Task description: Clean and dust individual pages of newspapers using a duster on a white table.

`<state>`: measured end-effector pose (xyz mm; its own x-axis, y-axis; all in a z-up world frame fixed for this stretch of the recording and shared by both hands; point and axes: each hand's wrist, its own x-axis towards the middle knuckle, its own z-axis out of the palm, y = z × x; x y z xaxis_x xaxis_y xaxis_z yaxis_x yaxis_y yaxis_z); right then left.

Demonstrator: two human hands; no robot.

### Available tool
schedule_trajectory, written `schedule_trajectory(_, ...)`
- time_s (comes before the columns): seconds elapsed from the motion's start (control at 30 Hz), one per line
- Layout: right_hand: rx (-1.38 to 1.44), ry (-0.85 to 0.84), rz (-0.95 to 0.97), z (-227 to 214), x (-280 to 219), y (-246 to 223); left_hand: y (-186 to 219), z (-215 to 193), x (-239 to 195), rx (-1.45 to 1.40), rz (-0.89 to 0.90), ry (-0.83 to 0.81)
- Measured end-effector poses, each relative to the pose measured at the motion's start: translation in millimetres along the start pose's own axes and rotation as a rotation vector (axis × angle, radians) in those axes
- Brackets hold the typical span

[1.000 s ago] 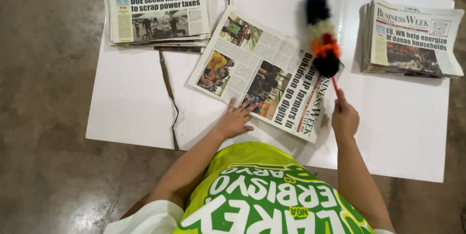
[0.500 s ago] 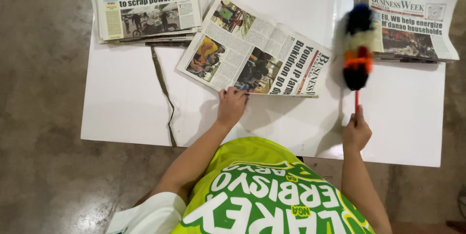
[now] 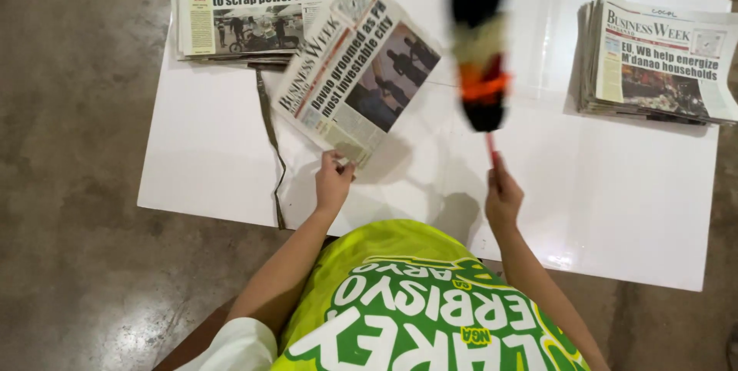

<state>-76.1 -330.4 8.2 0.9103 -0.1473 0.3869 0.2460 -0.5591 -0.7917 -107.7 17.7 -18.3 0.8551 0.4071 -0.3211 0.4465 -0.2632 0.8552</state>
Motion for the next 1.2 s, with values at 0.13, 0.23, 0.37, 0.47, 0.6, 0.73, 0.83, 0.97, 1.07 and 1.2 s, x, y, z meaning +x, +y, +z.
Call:
schedule_trajectory(0.13, -0.281, -0.316, -0.239, 5, -3, -10, -34, -5, 10, 0.16, -0.144, -0.117)
schedule_trajectory(0.23, -0.644, -0.587, -0.353, -1, 2, -10, -34, -5, 5, 0.359, -0.216, -0.152)
schedule_trajectory(0.37, -0.723, -0.562, 0.342, -13, 18, 27, -45, 4, 10, 0.312, -0.226, 0.017)
schedule_trajectory(0.47, -0.482, -0.334, 0.619, -32, 39, 19, -40, 8, 16, -0.022, -0.2, 0.267)
schedule_trajectory(0.6, -0.005, 0.031, 0.652, -58, 41, 42, -3, 1, 25, -0.775, -0.434, 0.505)
schedule_trajectory(0.73, 0.227, 0.158, 0.676, -89, 49, 17, 26, 7, 43, -1.019, -0.556, 0.093)
schedule_trajectory(0.83, 0.307, 0.291, 0.697, -122, 64, 19, 94, 22, 36, -0.717, -0.393, -0.227)
schedule_trajectory(0.97, 0.354, 0.431, 0.629, -180, 82, 37, 213, 51, 16, 0.197, 0.181, -0.135)
schedule_trajectory(1.07, 0.35, 0.507, 0.57, -224, 94, 45, 248, 105, 27, 0.047, 0.428, -0.112)
schedule_trajectory(1.2, 0.377, 0.594, 0.495, -273, 105, 62, 290, 224, 58, -0.397, 0.635, -0.179)
